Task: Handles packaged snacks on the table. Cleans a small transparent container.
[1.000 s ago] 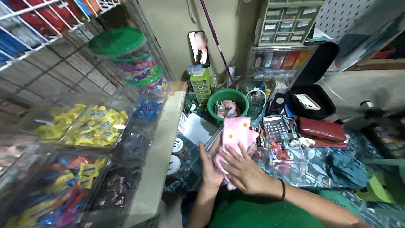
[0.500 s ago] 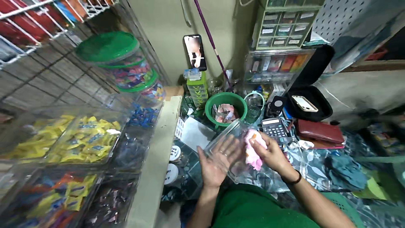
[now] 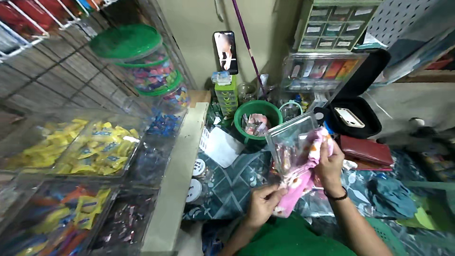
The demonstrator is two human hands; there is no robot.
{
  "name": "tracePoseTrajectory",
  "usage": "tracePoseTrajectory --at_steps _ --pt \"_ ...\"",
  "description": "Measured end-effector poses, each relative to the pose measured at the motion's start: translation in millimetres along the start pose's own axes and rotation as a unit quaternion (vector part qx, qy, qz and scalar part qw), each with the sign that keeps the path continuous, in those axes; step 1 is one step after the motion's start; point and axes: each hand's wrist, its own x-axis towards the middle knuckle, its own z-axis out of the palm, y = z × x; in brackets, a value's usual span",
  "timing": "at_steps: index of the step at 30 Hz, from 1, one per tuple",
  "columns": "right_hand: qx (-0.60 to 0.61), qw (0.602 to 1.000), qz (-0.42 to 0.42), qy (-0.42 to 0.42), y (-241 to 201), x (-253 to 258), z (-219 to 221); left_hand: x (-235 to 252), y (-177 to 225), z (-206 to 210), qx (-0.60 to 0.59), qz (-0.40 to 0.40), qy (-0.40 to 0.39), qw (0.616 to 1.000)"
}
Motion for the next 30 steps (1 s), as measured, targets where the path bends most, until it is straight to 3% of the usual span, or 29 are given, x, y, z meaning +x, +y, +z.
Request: tracePoseTrajectory --at_steps 3,5,8,11,13,16,19,21,25,27,30 --pt "-0.142 0.971 -0.19 0.009 -1.4 15.3 -23.9 -2.0 -4.9 -27.0 0.025 0.001 0.008 1.0" --pt "-0.213 0.928 -0.304 -0.043 -8.5 12.5 -33.7 6.0 2.1 -43.8 -0.104 -0.033 0.0 0.994" --pt "-0.182 0.888 -0.381 -0.183 -18.7 -29.3 -15.4 28.2 21.9 -45.4 -0.323 -0.082 -0.019 0.943" --pt "-0.084 0.865 -0.35 -0.349 -19.7 -67.4 11.1 45.9 28.7 -36.5 -0.372 -0.104 0.049 0.921" --pt "-0.047 0.863 -0.294 -0.409 -18.7 -76.2 24.9 43.8 29.3 -29.9 -0.349 -0.138 0.045 0.926" --pt "-0.1 0.881 -0.238 -0.396 -19.5 -57.3 38.2 27.9 34.0 -12.7 -0.328 -0.212 0.085 0.917" --pt "-0.175 0.917 -0.17 -0.315 -8.7 -25.7 45.6 22.2 30.6 -10.5 -0.362 -0.151 -0.03 0.919" --pt "-0.181 0.927 -0.145 -0.295 -8.3 -27.9 47.6 23.5 29.8 -11.6 -0.348 -0.141 -0.043 0.926" --pt "-0.101 0.912 -0.195 -0.347 -27.2 -80.4 42.1 34.1 33.4 -21.0 -0.279 -0.18 0.059 0.941" --pt "-0.056 0.89 -0.252 -0.376 -29.7 -98.9 38.8 40.0 37.7 -30.0 -0.274 -0.19 0.068 0.94" --pt "-0.099 0.876 -0.278 -0.381 -29.6 -82.1 41.4 38.7 44.6 -29.3 -0.31 -0.212 0.072 0.924"
